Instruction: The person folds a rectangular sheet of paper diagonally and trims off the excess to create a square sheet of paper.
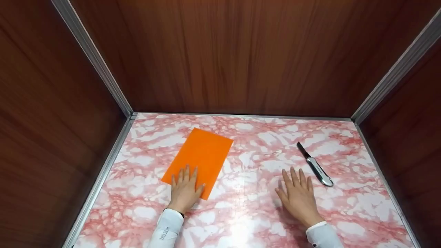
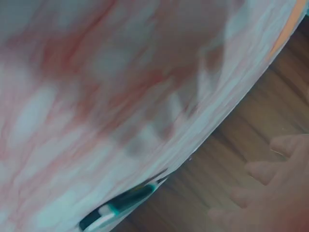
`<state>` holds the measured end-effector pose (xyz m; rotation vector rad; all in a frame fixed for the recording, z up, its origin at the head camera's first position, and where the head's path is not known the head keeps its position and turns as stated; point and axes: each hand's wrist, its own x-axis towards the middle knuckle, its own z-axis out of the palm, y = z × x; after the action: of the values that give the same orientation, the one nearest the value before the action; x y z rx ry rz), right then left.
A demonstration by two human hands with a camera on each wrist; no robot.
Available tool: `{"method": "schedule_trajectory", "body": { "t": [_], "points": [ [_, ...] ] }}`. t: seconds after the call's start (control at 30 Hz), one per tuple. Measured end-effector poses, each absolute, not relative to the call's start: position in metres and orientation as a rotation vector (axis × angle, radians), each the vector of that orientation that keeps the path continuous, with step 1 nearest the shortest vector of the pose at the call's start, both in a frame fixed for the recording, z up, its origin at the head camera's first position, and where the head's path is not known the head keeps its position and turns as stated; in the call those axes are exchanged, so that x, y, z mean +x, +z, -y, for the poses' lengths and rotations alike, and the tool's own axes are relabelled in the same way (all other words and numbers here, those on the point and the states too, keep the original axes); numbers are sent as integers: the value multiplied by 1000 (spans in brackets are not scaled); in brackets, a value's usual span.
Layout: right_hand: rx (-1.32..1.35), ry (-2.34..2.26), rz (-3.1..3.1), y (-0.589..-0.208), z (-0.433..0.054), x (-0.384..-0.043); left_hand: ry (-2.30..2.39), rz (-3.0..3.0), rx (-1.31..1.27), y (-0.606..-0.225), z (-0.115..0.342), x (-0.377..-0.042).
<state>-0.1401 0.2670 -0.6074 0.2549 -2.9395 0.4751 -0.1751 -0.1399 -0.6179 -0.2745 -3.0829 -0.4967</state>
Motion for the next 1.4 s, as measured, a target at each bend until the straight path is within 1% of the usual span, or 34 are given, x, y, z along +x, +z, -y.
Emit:
{"method": "schedule_trajectory", "body": {
  "t": [0.1,0.23,0.47,0.63,0.8,0.93,1.07,1.2,1.3,1.4],
  "points": [
    [314,477,2948,-609,-257,-132,-519,3177,-211,-629,139,-169],
    [356,472,2948,-611,-246,-122,-513,3206,-223,-636,130,-160],
    [404,492,2925,-612,-238,-112,-456,3213,-331,-634,111,-153],
    [413,499,2932,-612,-236,-109,-452,3223,-336,-634,108,-148],
    [470,484,2947,-613,-224,-105,-392,3213,-363,-632,100,-142],
    [588,473,2946,-617,-206,-98,-328,3179,-429,-633,76,-127],
    [725,478,3012,-618,-187,-92,-203,3124,-515,-637,40,-108],
    [752,469,3115,-617,-178,-93,-80,3088,-617,-634,8,-98],
    [733,419,3181,-620,-180,-94,-138,3076,-722,-629,-1,-94],
    [767,367,3197,-626,-188,-93,-292,3065,-844,-625,6,-96]
  ]
}}
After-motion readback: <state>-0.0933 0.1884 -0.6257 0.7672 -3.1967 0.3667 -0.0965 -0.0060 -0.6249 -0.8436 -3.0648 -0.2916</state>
